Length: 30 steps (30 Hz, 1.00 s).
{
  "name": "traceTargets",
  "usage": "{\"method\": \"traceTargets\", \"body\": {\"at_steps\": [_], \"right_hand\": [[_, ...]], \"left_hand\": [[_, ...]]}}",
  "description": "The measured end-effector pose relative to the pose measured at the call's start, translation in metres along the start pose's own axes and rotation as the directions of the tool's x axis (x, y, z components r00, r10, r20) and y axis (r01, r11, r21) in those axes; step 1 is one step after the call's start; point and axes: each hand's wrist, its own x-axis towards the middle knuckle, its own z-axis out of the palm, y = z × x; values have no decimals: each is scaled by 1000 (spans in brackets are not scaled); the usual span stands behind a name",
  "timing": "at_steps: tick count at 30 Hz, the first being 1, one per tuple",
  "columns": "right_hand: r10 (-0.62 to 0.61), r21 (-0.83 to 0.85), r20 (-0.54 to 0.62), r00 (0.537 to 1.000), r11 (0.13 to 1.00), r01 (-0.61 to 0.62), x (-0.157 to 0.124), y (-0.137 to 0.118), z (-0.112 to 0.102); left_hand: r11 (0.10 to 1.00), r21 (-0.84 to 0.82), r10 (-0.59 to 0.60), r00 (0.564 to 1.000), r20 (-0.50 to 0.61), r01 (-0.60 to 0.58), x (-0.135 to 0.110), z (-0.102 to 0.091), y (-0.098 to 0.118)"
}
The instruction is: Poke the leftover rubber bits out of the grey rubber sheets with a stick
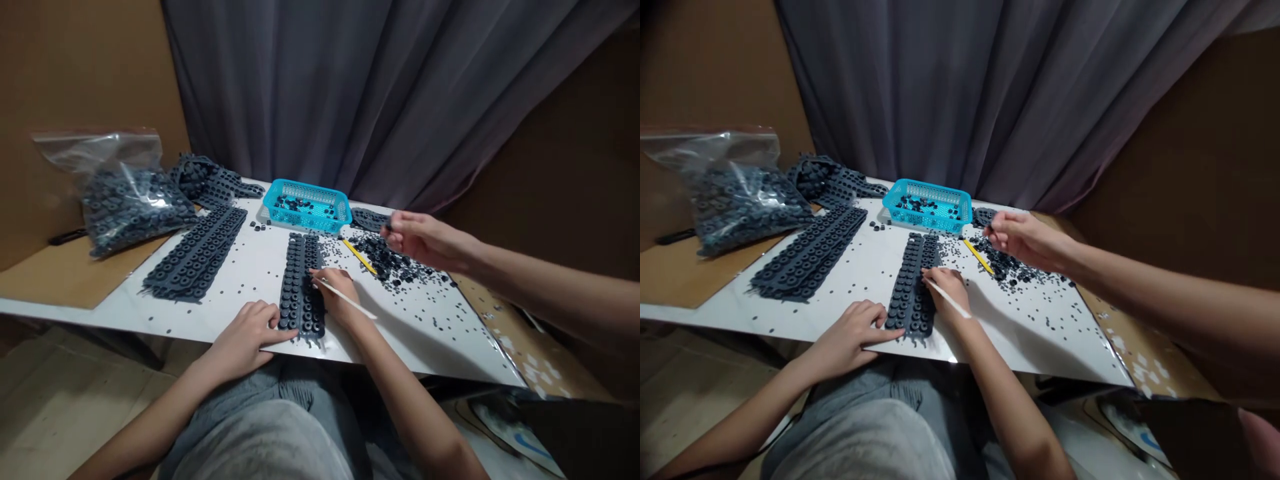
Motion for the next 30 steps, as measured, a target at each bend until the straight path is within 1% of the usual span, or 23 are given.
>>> {"method": "traceTargets", "body": {"at_steps": [1, 3, 5, 6, 8, 10, 15, 17, 18, 19, 20, 21, 22, 24, 25, 26, 27, 28, 30], "right_hand": [[42, 96, -33, 999, 995, -39, 0, 2, -1], [123, 294, -65, 990, 951, -99, -3, 5, -2], [170, 427, -46, 984, 894, -134, -6, 5, -2], [176, 459, -34, 984, 877, -141, -7, 4, -3], [170, 464, -27, 985, 875, -138, -8, 2, -3], [172, 430, -33, 984, 892, -142, -8, -1, -2], [266, 357, 42, 963, 896, -263, -8, -7, 3], [301, 346, 41, 953, 890, -296, -7, -12, -4], [317, 367, 54, 947, 875, -314, -7, -15, -14], [333, 408, 77, 940, 850, -334, -6, -20, -29], [341, 483, 119, 932, 801, -355, -5, -24, -47], [294, 578, 271, 917, 712, -399, -5, -29, -70], [216, 644, 420, 882, 613, -457, -4, -35, -93], [168, 681, 468, 867, 556, -476, -2, -45, -137], [129, 684, 556, 821, 492, -540, -1, -49, -154], [106, 676, 615, 781, 439, -592, 0, -54, -167], [97, 679, 635, 767, 403, -614, 1, -58, -175], [90, 680, 651, 754, 374, -631, 2, -61, -179], [92, 686, 654, 751, 348, -639, 4, -65, -179]], "left_hand": [[1000, 2, 0, 1000, -2, 0, 0, 0, 0], [1000, 6, 6, 1000, -8, -6, -1, 1, 0], [1000, 13, 22, 1000, -19, -22, -2, 1, -1], [999, 15, 29, 999, -25, -29, -3, 1, -1], [999, 12, 35, 999, -33, -35, -4, 2, -2], [999, 2, 33, 999, -40, -33, -5, 3, -3], [999, 8, 48, 996, -77, -48, -5, 6, -7], [998, 19, 65, 994, -84, -63, -5, 8, -9], [997, 24, 73, 994, -85, -71, -5, 9, -10], [997, 28, 80, 993, -87, -78, -5, 10, -11], [996, 31, 83, 993, -88, -81, -5, 10, -11], [996, 34, 82, 993, -88, -80, -5, 10, -11], [997, 36, 77, 993, -89, -74, -5, 10, -11], [997, 38, 68, 994, -85, -65, -4, 9, -11], [997, 39, 65, 994, -85, -62, -4, 9, -10], [997, 39, 65, 994, -85, -61, -4, 8, -10], [997, 40, 66, 994, -86, -63, -4, 8, -10], [997, 40, 68, 994, -88, -65, -4, 8, -9], [997, 41, 70, 993, -93, -67, -4, 8, -9]]}}
